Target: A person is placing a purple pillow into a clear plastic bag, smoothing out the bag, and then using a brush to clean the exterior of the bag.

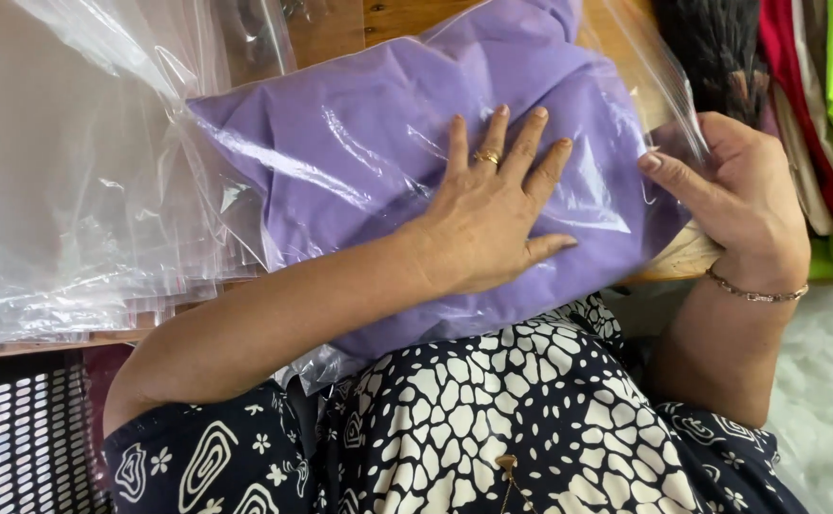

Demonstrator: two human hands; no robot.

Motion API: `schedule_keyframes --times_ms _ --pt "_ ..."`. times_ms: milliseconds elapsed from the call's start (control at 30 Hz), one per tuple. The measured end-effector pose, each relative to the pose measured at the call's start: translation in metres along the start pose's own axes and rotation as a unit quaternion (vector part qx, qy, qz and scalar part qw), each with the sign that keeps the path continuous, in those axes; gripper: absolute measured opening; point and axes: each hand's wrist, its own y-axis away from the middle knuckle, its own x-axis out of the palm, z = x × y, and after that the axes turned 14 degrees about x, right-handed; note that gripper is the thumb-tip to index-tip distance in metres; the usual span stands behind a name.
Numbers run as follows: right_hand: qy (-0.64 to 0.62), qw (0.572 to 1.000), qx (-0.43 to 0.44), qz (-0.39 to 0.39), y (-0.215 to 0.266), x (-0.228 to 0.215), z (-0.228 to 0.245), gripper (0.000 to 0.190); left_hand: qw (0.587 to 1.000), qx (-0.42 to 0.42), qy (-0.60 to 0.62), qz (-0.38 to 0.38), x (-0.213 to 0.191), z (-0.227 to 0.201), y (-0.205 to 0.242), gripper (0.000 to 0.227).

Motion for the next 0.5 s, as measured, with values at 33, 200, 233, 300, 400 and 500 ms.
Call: schedule_keyframes --times_ms 33,200,233,300,400,500 --pt "-0.006 1.0 0.017 -0.017 -0.001 0.003 -0.002 0.02 0.999 -0.013 0.008 0.029 -0.01 0.005 0.002 0.079" --pt "-0.156 0.988 0.006 0.013 -0.001 -0.011 -0.017 0.033 0.988 -0.132 -0.052 -0.061 -0.01 0.059 0.005 0.086" --pt "-0.198 0.978 0.012 0.06 0.002 -0.012 -0.012 0.044 0.979 -0.167 -0.066 -0.098 -0.009 0.073 0.006 0.085" --pt "-0.168 0.982 0.007 0.081 0.006 -0.012 -0.005 0.041 0.972 -0.221 -0.044 -0.069 -0.004 0.098 0.01 0.089" --pt "-0.123 0.985 0.008 0.125 0.01 -0.02 0.0 0.025 0.96 -0.278 0.014 -0.034 0.0 0.114 0.013 0.094" --pt "-0.068 0.987 0.03 0.144 0.012 -0.03 0.0 0.009 0.959 -0.274 0.011 -0.064 0.023 0.129 0.005 0.084"
